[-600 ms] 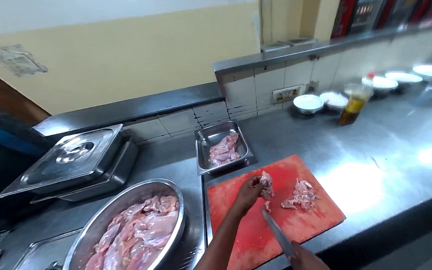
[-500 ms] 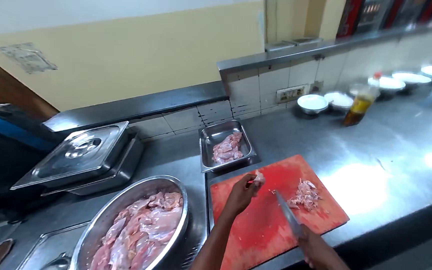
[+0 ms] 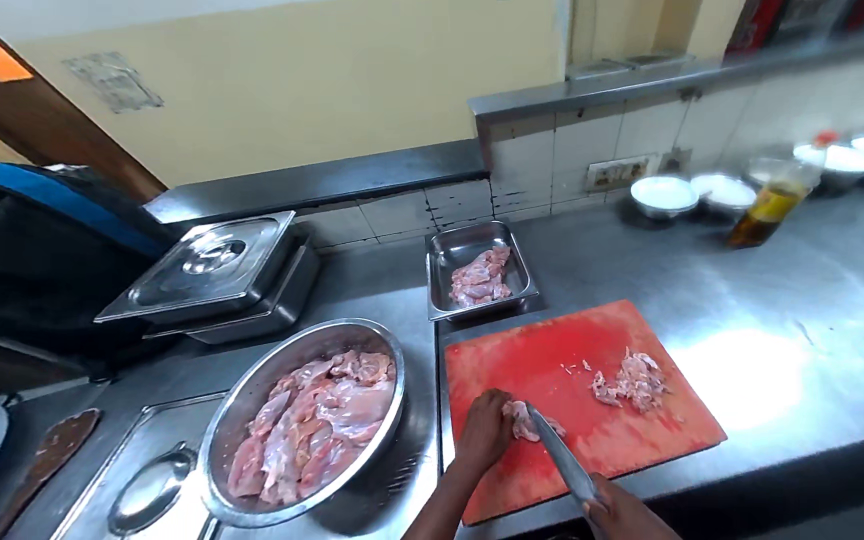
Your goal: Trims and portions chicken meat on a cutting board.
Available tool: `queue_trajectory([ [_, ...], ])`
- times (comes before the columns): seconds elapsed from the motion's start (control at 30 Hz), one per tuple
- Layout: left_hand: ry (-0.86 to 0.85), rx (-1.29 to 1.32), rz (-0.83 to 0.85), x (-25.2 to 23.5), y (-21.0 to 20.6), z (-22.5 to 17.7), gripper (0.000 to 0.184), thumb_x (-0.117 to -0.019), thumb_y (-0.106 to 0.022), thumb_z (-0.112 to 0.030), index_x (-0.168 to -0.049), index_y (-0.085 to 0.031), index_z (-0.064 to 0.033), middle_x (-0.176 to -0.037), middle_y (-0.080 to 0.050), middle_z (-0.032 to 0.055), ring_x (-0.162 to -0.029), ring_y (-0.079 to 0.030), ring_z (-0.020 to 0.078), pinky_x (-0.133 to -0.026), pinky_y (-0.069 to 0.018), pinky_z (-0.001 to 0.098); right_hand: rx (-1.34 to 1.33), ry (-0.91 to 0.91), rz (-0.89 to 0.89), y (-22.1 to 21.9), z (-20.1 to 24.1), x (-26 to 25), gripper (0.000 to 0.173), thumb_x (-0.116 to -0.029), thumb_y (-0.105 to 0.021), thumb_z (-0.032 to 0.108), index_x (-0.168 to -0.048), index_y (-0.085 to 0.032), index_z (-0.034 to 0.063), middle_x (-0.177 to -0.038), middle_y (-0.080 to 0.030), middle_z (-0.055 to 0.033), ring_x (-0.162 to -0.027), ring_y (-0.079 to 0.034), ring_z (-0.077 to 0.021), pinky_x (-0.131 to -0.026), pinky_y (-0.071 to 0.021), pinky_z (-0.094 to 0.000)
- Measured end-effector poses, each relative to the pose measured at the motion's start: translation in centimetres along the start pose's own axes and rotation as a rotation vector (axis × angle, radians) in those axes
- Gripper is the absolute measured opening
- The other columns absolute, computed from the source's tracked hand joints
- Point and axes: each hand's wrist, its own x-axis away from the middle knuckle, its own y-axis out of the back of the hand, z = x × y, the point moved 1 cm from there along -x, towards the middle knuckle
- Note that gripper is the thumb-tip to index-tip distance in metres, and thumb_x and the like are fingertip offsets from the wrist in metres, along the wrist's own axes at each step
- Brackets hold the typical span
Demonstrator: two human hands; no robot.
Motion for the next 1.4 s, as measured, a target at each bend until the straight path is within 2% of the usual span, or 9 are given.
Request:
queue_trajectory([
  [0.13, 0.081, -0.083, 0.047, -1.4, -1.3, -1.1, 0.044, -0.0964, -0.067, -0.032, -0.130, -0.065, -0.0041, -0.139, -0.057, 0.0202, -0.132, -0.051, 0.0387, -0.112, -0.0424, 0.0520, -0.116, -0.089, -0.182, 1.6, -1.7, -0.7, 0.043, -0.1090, -0.048, 0.031, -0.145, -0.044, 0.0081, -0.091, -0.065, -0.0154, -0.066, -0.066, -0.0251, -0.064, -0.0577, -0.0445],
  [0.3, 0.103, 0.048, 0.057, -1.8, -1.4, -1.9, 0.035, -0.1020, -0.060, -0.025, -0.124, -0.064, 0.0019, -0.127, -0.062, 0.0220, -0.124, -0.058, 0.0358, -0.109, -0.0458, 0.0461, -0.087, -0.111, -0.221, 2.8, -0.5, 1.1, 0.043, -0.1095, -0.048, 0.032, -0.145, -0.043, 0.0089, -0.089, -0.065, -0.0142, -0.066, -0.066, -0.0241, -0.065, -0.0578, -0.0431],
  [0.43, 0.077, 0.058, -0.050, -1.5, -2.2, -2.0, 0.038, -0.1013, -0.059, -0.019, -0.135, -0.061, -0.0018, -0.137, -0.059, 0.0218, -0.131, -0.055, 0.0356, -0.114, -0.0437, 0.0455, -0.011, -0.043, -0.035, 1.1, 0.3, 0.1, 0.042, -0.1091, -0.048, 0.033, -0.143, -0.048, 0.0094, -0.093, -0.066, -0.0152, -0.069, -0.067, -0.0255, -0.068, -0.0576, -0.0451],
  [0.57, 0.050, -0.012, -0.110, -1.6, -2.8, -1.5, 0.036, -0.1010, -0.057, -0.017, -0.135, -0.064, -0.0064, -0.140, -0.059, 0.0186, -0.133, -0.054, 0.0367, -0.113, -0.0425, 0.0491, -0.237, -0.090, -0.221, 3.5, -0.9, -1.5, 0.039, -0.1098, -0.047, 0.027, -0.144, -0.044, 0.0086, -0.090, -0.062, -0.0127, -0.059, -0.063, -0.0196, -0.057, -0.0570, -0.0373],
  [0.73, -0.121, -0.140, 0.151, -3.5, -1.7, -2.9, 0.047, -0.0997, -0.061, -0.025, -0.145, -0.058, -0.0119, -0.153, -0.050, 0.0145, -0.144, -0.043, 0.0369, -0.115, -0.0351, 0.0600, -0.343, -0.090, -0.283, 4.9, -1.1, 0.1, 0.038, -0.1103, -0.048, 0.024, -0.144, -0.043, 0.0072, -0.090, -0.062, -0.0125, -0.057, -0.062, -0.0183, -0.055, -0.0567, -0.0350],
  [0.9, -0.243, -0.260, 0.402, -5.6, -1.3, -4.3, 0.046, -0.0990, -0.066, -0.034, -0.129, -0.064, 0.0004, -0.143, -0.054, 0.0226, -0.136, -0.047, 0.0419, -0.112, -0.0380, 0.0609, -0.413, 0.011, -0.169, 2.9, -2.2, 0.5, 0.032, -0.1091, -0.050, 0.024, -0.136, -0.048, 0.0079, -0.082, -0.062, -0.0086, -0.055, -0.060, -0.0157, -0.054, -0.0550, -0.0319],
  [1.07, -0.206, 0.007, 0.385, -3.0, 2.0, -5.9, 0.042, -0.1077, -0.053, -0.030, -0.135, -0.051, 0.0016, -0.107, -0.069, 0.0233, -0.100, -0.070, 0.0367, -0.093, -0.0548, 0.0555, -0.538, 0.043, -0.268, 2.5, -4.3, 1.3, 0.033, -0.1080, -0.051, 0.018, -0.138, -0.047, 0.0049, -0.082, -0.063, -0.0080, -0.055, -0.060, -0.0152, -0.053, -0.0554, -0.0323],
  [1.2, -0.117, 0.523, 0.250, -1.9, 2.7, -6.6, 0.035, -0.1047, -0.059, -0.024, -0.126, -0.052, 0.0033, -0.101, -0.070, 0.0139, -0.090, -0.073, 0.0198, -0.086, -0.0609, 0.0394, -0.528, 0.031, -0.284, 3.0, -4.0, 1.9, 0.036, -0.1075, -0.051, 0.020, -0.140, -0.046, 0.0046, -0.084, -0.063, -0.0081, -0.056, -0.060, -0.0150, -0.053, -0.0548, -0.0326],
  [1.4, 0.166, 1.040, 0.229, -1.5, 1.6, -5.2, 0.033, -0.1122, -0.043, -0.023, -0.132, -0.050, 0.0025, -0.107, -0.071, 0.0164, -0.089, -0.074, 0.0228, -0.084, -0.0623, 0.0394, -0.544, 0.058, -0.224, 2.8, -2.8, 1.3, 0.035, -0.1079, -0.051, 0.018, -0.141, -0.046, 0.0068, -0.084, -0.063, -0.0076, -0.055, -0.059, -0.0142, -0.052, -0.0546, -0.0307],
])
